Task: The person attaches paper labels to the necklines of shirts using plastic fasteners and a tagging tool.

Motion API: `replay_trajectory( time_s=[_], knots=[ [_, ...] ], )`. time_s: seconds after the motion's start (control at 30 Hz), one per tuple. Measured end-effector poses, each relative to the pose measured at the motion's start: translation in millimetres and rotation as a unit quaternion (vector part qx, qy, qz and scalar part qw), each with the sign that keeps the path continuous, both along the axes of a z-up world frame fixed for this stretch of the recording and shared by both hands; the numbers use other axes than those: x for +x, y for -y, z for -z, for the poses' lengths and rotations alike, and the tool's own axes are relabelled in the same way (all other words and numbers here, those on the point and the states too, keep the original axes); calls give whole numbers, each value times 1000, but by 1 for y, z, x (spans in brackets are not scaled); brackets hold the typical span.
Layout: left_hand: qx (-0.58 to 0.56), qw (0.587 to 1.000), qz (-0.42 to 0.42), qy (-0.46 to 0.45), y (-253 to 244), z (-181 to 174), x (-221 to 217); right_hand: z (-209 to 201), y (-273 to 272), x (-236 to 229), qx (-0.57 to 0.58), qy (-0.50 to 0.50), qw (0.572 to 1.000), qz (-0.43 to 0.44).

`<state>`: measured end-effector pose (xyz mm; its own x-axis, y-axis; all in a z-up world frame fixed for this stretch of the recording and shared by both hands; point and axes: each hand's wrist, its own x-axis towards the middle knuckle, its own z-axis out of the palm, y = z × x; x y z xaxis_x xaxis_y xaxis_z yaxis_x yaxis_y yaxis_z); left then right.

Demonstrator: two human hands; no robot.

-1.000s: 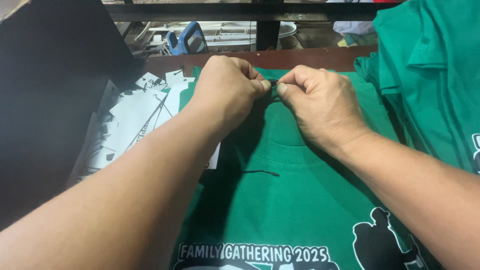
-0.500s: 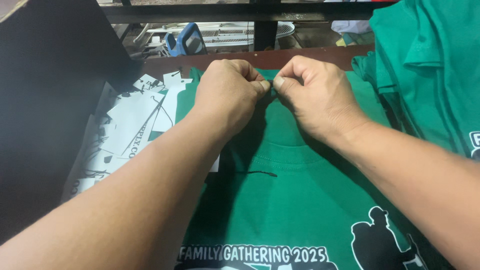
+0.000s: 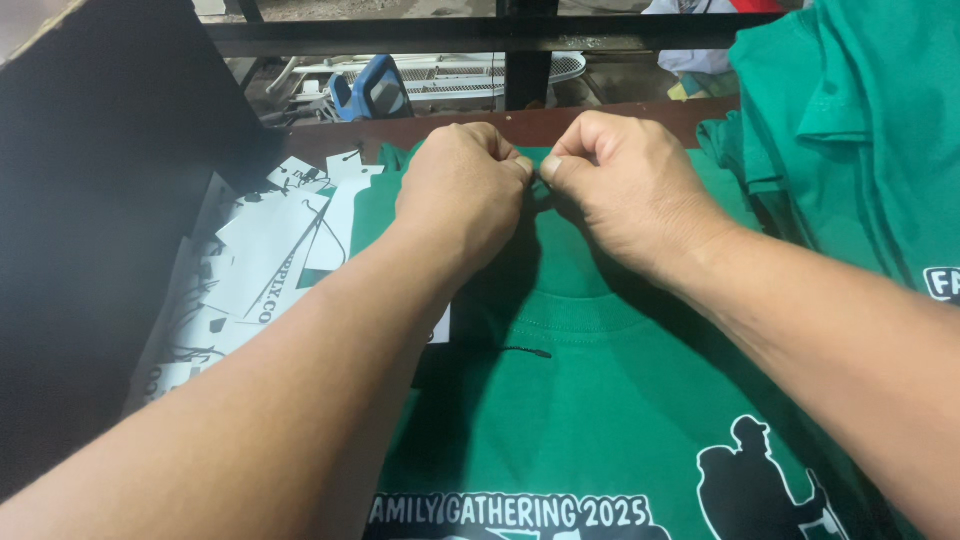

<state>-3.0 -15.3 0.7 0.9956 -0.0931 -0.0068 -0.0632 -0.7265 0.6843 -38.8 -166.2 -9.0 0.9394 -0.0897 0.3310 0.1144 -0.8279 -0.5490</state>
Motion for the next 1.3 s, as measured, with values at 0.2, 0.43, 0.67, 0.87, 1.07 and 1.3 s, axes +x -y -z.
replay_trajectory(
  time_s=[0.2, 0.43, 0.67, 0.87, 1.07, 1.3],
  knots=[
    [22, 999, -13, -23, 3, -5, -7, 16, 3, -2, -106, 75, 991, -39],
    [-18, 999, -22, -20, 0, -2, -6, 11, -3, 1, -24, 44, 999, -18],
    [-85, 994, -44, -59, -1, -7, -12, 8, -1, -7, -22, 29, 999, -2],
    [-78, 995, -35, -50, 0, -8, -16, 10, -2, -9, 5, 45, 999, 2],
    [-32, 998, -35, -27, 2, -4, -14, 13, -1, -7, -2, 58, 998, 13],
    [-16, 999, -27, -10, 2, 0, -10, 10, -3, -3, 9, 54, 999, -3]
  ],
)
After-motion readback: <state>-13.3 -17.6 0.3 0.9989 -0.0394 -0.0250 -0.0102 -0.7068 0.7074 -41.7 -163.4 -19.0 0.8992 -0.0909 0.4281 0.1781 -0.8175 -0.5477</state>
